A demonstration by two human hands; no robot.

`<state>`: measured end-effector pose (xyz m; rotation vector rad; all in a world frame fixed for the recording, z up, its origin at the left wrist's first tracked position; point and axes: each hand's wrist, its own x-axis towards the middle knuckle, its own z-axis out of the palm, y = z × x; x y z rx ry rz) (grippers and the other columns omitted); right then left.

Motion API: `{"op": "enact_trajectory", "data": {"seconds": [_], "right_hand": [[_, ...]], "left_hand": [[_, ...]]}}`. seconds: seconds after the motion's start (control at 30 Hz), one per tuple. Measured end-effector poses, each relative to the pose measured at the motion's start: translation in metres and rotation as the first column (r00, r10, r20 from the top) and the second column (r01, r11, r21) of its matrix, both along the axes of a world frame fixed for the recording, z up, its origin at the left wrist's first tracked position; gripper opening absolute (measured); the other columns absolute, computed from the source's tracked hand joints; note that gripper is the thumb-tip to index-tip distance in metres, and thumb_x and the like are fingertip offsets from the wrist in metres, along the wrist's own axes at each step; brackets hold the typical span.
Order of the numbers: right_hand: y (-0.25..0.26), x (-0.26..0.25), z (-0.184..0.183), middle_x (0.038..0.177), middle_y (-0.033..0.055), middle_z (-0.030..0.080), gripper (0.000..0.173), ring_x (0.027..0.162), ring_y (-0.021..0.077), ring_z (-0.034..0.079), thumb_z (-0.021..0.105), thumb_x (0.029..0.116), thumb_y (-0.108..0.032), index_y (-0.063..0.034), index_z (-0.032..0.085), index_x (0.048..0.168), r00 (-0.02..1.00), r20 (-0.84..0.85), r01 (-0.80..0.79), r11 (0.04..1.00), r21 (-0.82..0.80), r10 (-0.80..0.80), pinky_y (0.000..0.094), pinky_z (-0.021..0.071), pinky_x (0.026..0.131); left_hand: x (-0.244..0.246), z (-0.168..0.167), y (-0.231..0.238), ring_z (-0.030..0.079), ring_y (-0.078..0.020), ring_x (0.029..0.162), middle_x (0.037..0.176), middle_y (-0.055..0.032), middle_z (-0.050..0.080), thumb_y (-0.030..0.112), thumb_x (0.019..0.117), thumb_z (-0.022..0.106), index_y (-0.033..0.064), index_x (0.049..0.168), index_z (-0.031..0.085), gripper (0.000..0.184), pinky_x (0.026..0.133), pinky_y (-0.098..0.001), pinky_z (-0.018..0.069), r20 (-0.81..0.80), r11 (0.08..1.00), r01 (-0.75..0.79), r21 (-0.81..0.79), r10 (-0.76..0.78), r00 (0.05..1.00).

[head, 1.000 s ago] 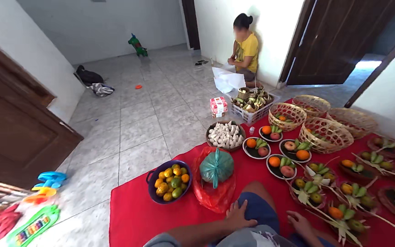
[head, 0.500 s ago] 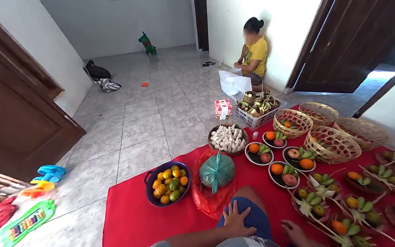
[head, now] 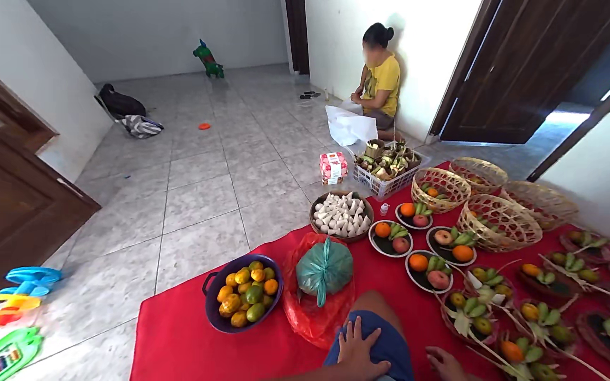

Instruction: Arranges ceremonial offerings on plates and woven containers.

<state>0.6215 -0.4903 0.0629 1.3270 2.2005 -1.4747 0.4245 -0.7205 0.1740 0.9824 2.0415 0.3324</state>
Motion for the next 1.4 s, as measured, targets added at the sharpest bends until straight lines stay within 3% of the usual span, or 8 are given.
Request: {"op": "enact_trajectory", "data": {"seconds": [0.57,0.7,0.9,1.0,1.1,1.17,1.27,1.4], "right_hand": [[0.044,-0.112,0.034,0.136,0.0255,0.06,0.037,0.112,0.0342,0.068,0.049,0.1092,-0.015,0.0025,0.055,0.142,0.998,-0.052,0.035,0.993,-0.113,-0.041,0.0475,0.056,0.097],[0.058,-0.17,0.068,0.142,0.0198,0.059,0.049,0.116,0.026,0.067,0.027,0.1138,-0.027,0.0005,0.042,0.152,0.947,-0.236,0.128,0.932,-0.34,-0.216,0.0408,0.0554,0.096],[0.098,-0.226,0.166,0.148,0.0084,0.056,0.088,0.122,0.0247,0.065,-0.01,0.0996,-0.066,-0.0148,0.032,0.157,0.64,-0.603,-0.076,0.741,-0.668,-0.477,0.0423,0.0561,0.096],[0.105,-0.229,0.22,0.101,-0.0048,0.071,0.094,0.087,0.0105,0.069,-0.008,0.0925,-0.078,-0.0294,0.047,0.152,0.529,-0.746,-0.206,0.792,-0.575,-0.404,0.0298,0.0587,0.077],[0.096,-0.223,0.261,0.059,-0.01,0.046,0.096,0.05,0.0045,0.044,-0.003,0.0884,-0.085,-0.0339,0.046,0.153,0.398,-0.852,-0.358,0.798,-0.486,-0.34,0.0206,0.042,0.052],[0.083,-0.215,0.282,0.055,-0.0097,0.041,0.094,0.046,0.004,0.037,0.002,0.0879,-0.087,-0.0354,0.044,0.154,0.333,-0.892,-0.426,0.795,-0.431,-0.305,0.019,0.0346,0.046],[0.058,-0.202,0.303,0.053,-0.0102,0.04,0.094,0.043,0.004,0.038,0.008,0.088,-0.088,-0.0325,0.039,0.157,0.262,-0.93,-0.468,0.808,-0.357,-0.259,0.0203,0.0369,0.045],[0.032,-0.19,0.313,0.053,-0.0112,0.044,0.093,0.045,0.0032,0.041,0.01,0.0899,-0.087,-0.0315,0.032,0.161,0.181,-0.962,-0.492,0.827,-0.27,-0.207,0.0206,0.0388,0.049]], "left_hand": [[-0.04,0.004,0.051,-0.005,-0.0484,0.155,0.172,-0.0134,-0.003,0.067,0.0949,0.053,0.0412,0.16,0.03,0.074,0.114,-0.0779,0.0058,0.095,0.967,0.233,-0.102,-0.224,0.97],[-0.059,-0.004,0.071,-0.003,-0.0455,0.156,0.172,-0.0138,0.002,0.066,0.0954,0.053,0.034,0.162,0.03,0.077,0.117,-0.0742,0.0047,0.145,0.977,0.19,-0.099,-0.174,0.974],[-0.111,0.018,0.131,0.043,-0.0337,0.144,0.153,-0.0265,0.045,0.032,0.1027,0.06,-0.0054,0.151,0.043,0.063,0.121,-0.0474,0.0335,0.54,0.883,-0.408,0.23,0.233,0.809],[-0.136,0.077,0.18,0.052,-0.0272,0.136,0.144,-0.0208,0.056,0.031,0.1084,0.044,-0.0041,0.147,0.047,0.052,0.115,-0.0453,0.0394,0.679,0.764,-0.532,0.365,0.173,0.713],[-0.137,0.136,0.209,0.06,-0.0174,0.12,0.134,-0.0109,0.063,0.045,0.1092,0.026,0.0016,0.14,0.056,0.061,0.104,-0.0396,0.047,0.735,0.64,-0.591,0.49,0.06,0.675],[-0.124,0.172,0.21,0.064,-0.012,0.107,0.124,-0.0063,0.067,0.052,0.1081,0.028,0.0054,0.136,0.06,0.063,0.094,-0.0331,0.0523,0.758,0.597,-0.602,0.53,-0.014,0.653],[-0.099,0.208,0.201,0.059,-0.0026,0.059,0.072,0.0039,0.064,0.043,0.1063,0.045,0.0131,0.103,0.067,0.038,0.054,-0.0204,0.0515,0.78,0.553,-0.631,0.544,-0.057,0.623],[-0.081,0.232,0.18,0.052,-0.0039,0.048,0.065,0.0011,0.059,0.023,0.1073,0.048,0.0071,0.105,0.068,0.025,0.046,-0.0181,0.0456,0.821,0.556,-0.651,0.517,-0.107,0.561]]}}
